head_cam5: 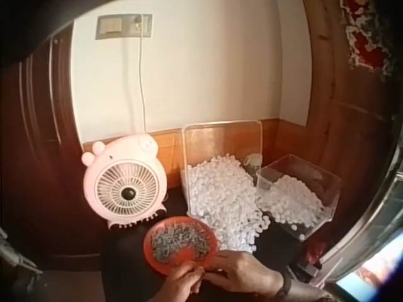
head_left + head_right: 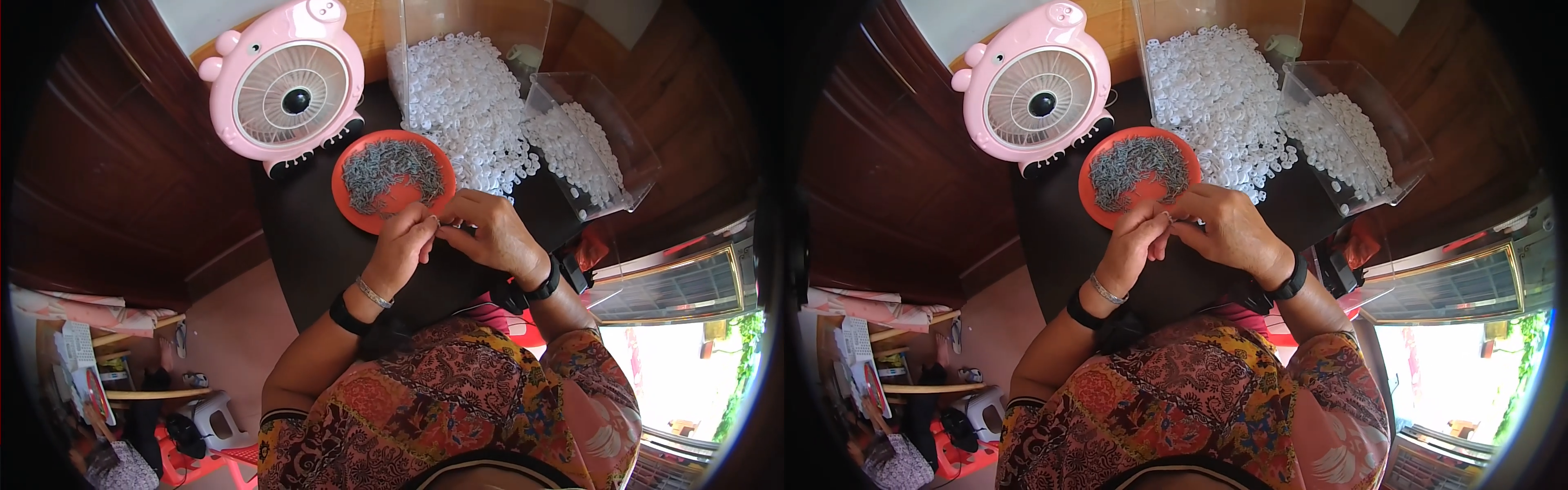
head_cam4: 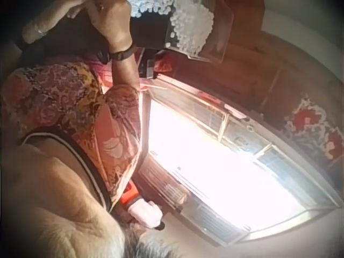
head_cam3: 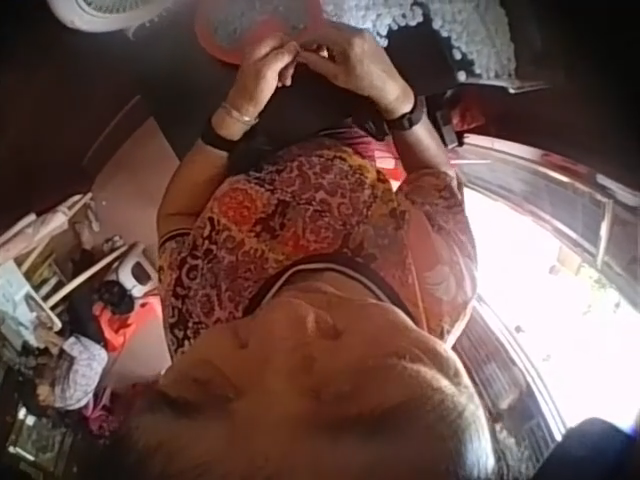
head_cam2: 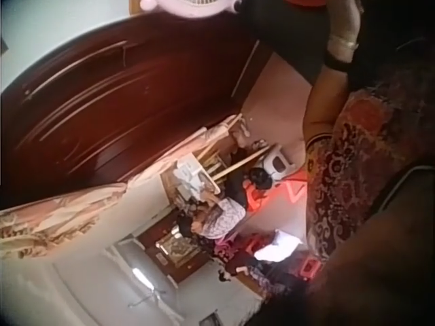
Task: Assembling small metal components into white plastic holders at a workspace.
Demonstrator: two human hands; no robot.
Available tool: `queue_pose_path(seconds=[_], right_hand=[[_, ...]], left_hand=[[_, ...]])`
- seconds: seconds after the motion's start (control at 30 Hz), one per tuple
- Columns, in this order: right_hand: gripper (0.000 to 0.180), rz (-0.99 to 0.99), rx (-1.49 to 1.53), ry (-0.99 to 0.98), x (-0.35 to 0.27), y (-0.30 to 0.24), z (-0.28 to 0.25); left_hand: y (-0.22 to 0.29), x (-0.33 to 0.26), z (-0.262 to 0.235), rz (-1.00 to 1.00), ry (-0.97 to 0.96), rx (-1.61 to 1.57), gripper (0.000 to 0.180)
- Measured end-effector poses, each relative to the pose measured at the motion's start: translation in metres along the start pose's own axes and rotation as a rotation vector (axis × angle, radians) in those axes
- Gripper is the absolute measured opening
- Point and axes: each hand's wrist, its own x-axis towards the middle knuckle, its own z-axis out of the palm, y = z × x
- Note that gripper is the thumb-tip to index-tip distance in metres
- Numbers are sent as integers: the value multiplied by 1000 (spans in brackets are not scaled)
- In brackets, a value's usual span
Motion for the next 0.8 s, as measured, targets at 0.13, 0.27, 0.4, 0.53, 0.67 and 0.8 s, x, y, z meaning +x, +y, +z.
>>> queue_pose_path(seconds=[0.13,0.27,0.4,0.53,0.67,0.8], right_hand=[[14,-68,-57,-65,27,5,4],[12,-51,-188,-117,53,31,22],[16,-69,-352,-259,65,51,46],[16,-24,-449,-321,71,53,66],[20,-12,-565,-362,76,55,76],[25,8,-599,-408,82,52,78]], left_hand=[[10,3,-12,129,132,44,17],[14,10,-26,204,364,-72,15],[12,13,-34,234,481,-188,12],[11,14,-35,236,492,-210,10],[13,13,-37,235,488,-208,10],[15,13,-33,229,463,-191,11]])
